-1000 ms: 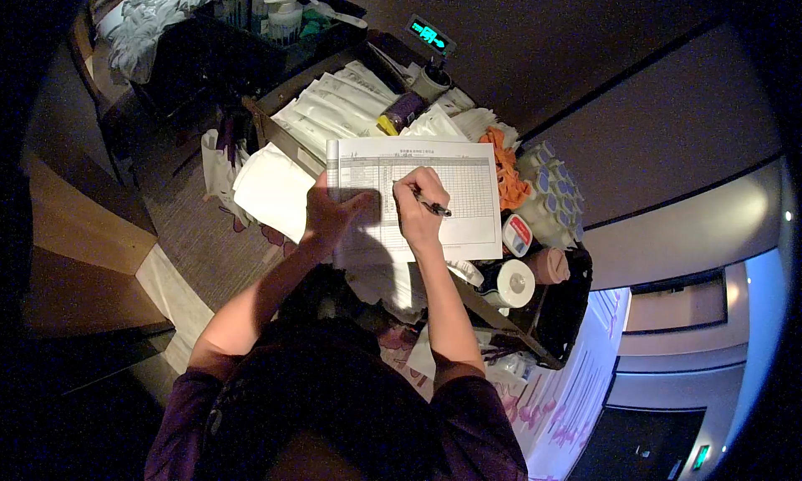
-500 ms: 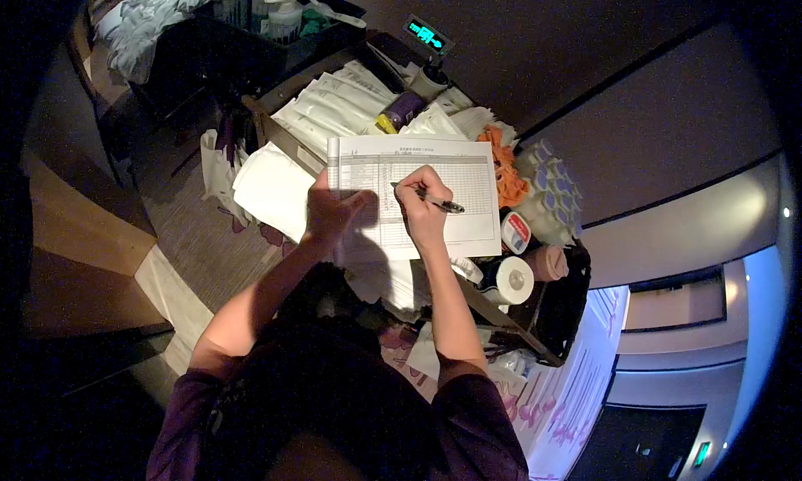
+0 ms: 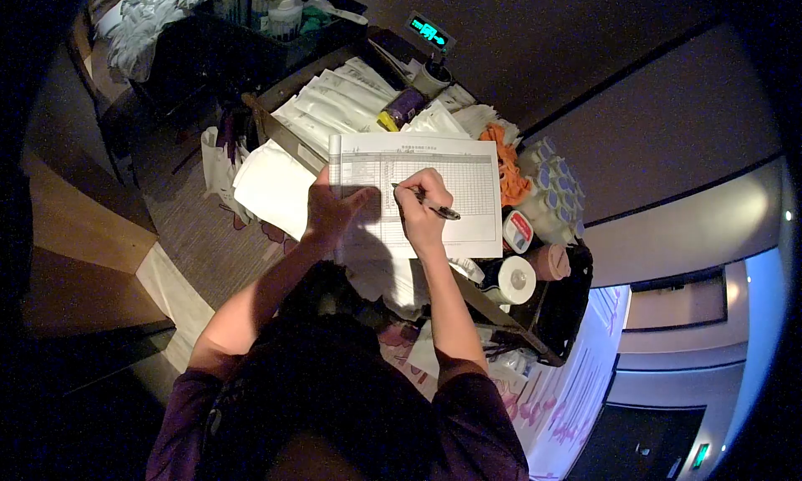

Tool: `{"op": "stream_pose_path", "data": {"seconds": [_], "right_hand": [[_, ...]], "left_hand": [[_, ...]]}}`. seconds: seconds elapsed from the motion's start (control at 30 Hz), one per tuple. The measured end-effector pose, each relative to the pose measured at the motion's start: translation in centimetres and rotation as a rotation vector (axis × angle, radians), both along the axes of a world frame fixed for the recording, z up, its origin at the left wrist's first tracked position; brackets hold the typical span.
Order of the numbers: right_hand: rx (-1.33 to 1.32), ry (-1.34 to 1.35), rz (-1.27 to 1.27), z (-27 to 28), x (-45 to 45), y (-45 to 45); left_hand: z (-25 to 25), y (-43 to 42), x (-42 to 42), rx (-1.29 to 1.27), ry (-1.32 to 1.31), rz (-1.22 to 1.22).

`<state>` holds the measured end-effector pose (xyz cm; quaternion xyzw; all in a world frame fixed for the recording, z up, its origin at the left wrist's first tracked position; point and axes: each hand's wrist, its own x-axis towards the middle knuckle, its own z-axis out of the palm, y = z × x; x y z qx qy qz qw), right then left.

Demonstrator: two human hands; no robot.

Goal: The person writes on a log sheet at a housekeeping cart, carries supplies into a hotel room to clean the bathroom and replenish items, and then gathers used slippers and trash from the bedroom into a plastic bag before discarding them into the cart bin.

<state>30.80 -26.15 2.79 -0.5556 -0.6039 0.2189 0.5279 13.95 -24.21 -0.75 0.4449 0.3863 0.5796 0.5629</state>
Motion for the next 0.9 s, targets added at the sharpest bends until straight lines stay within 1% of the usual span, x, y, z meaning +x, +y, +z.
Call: {"op": "stream_pose_path", "data": {"seconds": [0.1, 0.2, 0.3, 0.43, 0.5, 0.73, 0.83, 0.9], "right_hand": [[0.016, -0.05, -0.007, 0.1, -0.2, 0.1], [-0.003, -0.024, -0.005, 0.2, -0.2, 0.0], [0.02, -0.041, -0.002, 0.5, -0.5, 0.0], [0.034, -0.079, -0.012, 0.7, -0.6, 0.0], [0.027, -0.089, -0.009, 0.8, -0.7, 0.0], [0.025, -0.082, -0.027, 0.9, -0.9, 0.0], [0.025, -0.083, -0.032, 0.8, -0.9, 0.0], [0.037, -0.13, -0.041, 1.0, -1.0, 0.0]], "left_hand": [[0.0, 0.0, -0.1, -0.012, 0.02, 0.002], [-0.2, 0.1, 0.0, 0.027, 0.077, 0.035], [-0.2, 0.0, -0.1, 0.033, 0.078, 0.038], [-0.5, 0.1, -0.1, 0.033, 0.07, 0.038], [-0.4, 0.0, -0.1, -0.01, 0.047, 0.021], [-0.3, 0.1, -0.2, -0.001, 0.05, 0.014], [-0.2, 0.0, -0.2, -0.027, -0.002, 0.004], [-0.4, 0.1, -0.2, -0.008, 0.0, -0.004]]}}
